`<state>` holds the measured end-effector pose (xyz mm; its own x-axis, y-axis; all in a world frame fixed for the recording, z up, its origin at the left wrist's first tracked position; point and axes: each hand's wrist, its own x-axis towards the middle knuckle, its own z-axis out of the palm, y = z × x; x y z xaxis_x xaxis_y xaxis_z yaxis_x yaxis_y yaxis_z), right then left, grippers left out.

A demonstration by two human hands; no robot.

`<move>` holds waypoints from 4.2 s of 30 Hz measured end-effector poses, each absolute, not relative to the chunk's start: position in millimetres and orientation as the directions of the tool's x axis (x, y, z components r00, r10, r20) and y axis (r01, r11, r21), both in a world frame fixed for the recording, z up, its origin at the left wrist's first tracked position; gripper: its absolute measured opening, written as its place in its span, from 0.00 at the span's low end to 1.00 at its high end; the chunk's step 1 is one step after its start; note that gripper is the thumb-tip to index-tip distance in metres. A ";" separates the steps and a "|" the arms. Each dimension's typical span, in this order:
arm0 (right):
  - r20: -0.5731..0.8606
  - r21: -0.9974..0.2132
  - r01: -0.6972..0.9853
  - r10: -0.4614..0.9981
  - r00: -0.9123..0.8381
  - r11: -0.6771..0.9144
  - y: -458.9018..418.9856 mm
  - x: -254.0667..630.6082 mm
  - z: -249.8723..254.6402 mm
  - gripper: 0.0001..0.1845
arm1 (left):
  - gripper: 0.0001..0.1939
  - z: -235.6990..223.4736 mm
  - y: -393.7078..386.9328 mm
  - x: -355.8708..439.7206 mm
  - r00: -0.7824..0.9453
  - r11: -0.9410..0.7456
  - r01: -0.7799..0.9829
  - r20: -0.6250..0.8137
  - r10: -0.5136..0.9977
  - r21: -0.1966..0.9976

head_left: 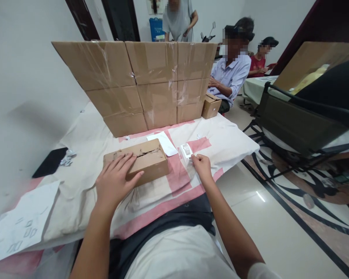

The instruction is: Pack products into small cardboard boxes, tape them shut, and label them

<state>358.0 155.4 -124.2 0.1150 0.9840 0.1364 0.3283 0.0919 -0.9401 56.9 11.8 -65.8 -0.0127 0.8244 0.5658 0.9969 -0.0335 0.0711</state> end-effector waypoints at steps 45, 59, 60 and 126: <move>0.051 -0.999 -0.007 0.994 0.102 0.052 136.5 344.3 -141.7 0.23 | 0.28 -64.5 9.5 58.8 -0.032 -0.028 0.995 0.564 0.825 0.098; 0.229 -0.966 0.149 0.968 0.100 0.213 130.5 344.5 -155.4 0.12 | 0.27 -63.0 9.7 60.1 0.003 -0.035 0.998 0.588 0.809 0.043; 0.225 -0.967 0.144 0.969 0.102 0.209 130.5 344.8 -156.2 0.12 | 0.27 -62.9 9.8 60.6 0.004 -0.035 0.998 0.586 0.810 0.042; 0.843 -0.413 0.262 0.475 -0.252 0.872 116.1 271.8 -82.7 0.20 | 0.19 -28.1 -45.0 63.2 -0.411 -0.178 0.593 0.486 0.771 0.785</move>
